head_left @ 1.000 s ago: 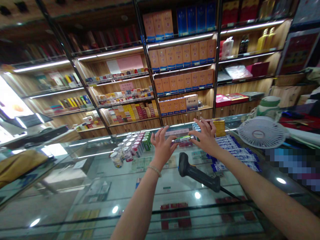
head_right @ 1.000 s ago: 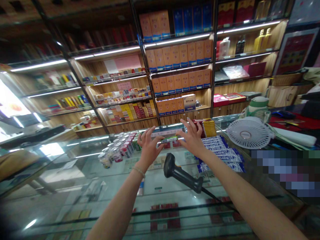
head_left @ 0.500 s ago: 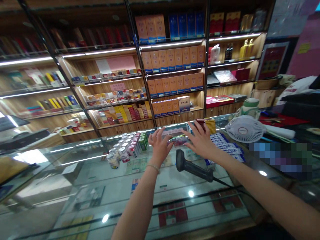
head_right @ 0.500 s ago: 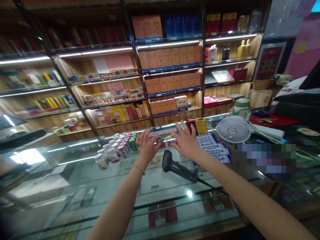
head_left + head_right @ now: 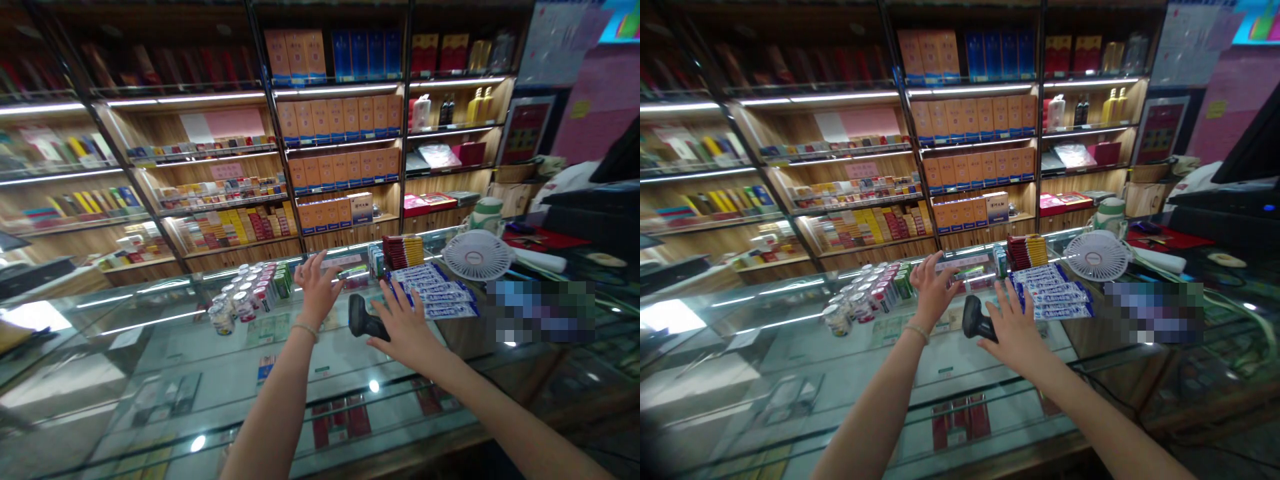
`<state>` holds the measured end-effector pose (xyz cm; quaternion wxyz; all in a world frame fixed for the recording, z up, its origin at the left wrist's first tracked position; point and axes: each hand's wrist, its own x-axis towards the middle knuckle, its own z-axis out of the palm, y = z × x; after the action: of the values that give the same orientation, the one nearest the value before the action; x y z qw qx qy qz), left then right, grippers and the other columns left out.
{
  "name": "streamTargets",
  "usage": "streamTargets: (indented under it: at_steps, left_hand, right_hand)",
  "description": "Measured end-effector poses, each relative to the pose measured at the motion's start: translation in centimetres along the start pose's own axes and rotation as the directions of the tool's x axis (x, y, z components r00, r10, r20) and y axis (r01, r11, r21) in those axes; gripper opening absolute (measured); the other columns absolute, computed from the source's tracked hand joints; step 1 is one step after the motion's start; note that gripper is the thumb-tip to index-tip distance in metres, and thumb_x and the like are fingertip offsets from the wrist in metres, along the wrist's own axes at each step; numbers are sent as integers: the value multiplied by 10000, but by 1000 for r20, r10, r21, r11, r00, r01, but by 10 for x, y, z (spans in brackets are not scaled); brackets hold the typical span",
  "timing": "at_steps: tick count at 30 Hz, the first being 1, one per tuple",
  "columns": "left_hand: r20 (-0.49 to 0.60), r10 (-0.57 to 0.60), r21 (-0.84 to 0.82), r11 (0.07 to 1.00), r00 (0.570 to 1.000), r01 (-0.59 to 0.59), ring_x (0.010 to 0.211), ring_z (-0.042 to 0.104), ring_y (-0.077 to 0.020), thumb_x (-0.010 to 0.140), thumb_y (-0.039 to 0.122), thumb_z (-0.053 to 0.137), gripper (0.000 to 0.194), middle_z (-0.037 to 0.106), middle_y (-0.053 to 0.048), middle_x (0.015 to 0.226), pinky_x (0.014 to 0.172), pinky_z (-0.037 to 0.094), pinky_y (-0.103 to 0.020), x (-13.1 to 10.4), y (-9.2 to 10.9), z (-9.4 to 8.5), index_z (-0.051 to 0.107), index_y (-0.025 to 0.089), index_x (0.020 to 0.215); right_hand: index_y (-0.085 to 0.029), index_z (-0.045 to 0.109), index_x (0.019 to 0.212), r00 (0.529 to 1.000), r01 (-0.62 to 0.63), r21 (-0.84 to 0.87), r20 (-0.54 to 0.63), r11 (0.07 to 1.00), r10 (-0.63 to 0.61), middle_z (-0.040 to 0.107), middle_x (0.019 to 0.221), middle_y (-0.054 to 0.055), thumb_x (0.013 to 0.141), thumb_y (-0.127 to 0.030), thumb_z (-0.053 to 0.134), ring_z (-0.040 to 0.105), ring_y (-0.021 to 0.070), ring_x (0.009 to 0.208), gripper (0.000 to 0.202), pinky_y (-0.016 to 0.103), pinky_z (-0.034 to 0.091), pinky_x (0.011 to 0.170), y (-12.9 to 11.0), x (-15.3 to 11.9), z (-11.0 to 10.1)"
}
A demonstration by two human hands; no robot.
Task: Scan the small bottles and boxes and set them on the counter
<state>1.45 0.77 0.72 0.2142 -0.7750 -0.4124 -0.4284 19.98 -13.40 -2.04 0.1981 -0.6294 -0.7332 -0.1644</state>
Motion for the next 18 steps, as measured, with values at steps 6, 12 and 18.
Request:
streamTargets:
  at_steps: [6, 12, 18]
  left_hand:
    - [0, -8, -8, 1000, 1000, 8, 1393, 386, -339, 806, 372, 765, 193, 496, -67, 1497, 1158, 195, -606, 0, 0, -2, 727, 327, 991]
    - [7, -19, -10, 1000, 1000, 19, 1393, 377, -342, 804, 349, 766, 198, 490, -63, 1500, 1165, 191, -609, -2, -1, -1, 729, 329, 998]
    - [-24, -50, 6, 999, 998, 50, 1385, 389, -340, 800, 359, 778, 225, 503, -62, 1484, 1159, 210, -601, -3, -3, -3, 735, 338, 1020]
  right_hand:
    - [-163, 681, 1166, 999, -34, 27, 33, 999, 33, 313, 1620, 200, 814, -557, 687, 206, 401, 1513, 528, 651, 148, 1174, -12, 2, 7]
    - [-146, 691, 1082, 999, -28, 116, 31, 993, 24, 421, 1564, 192, 823, -386, 664, 302, 381, 1478, 354, 601, 275, 1153, -10, 3, 8]
    - [-198, 627, 1164, 994, -106, 395, 64, 912, 88, 645, 1316, 131, 861, -327, 553, 675, 269, 1087, 338, 373, 516, 872, -3, 1, -19]
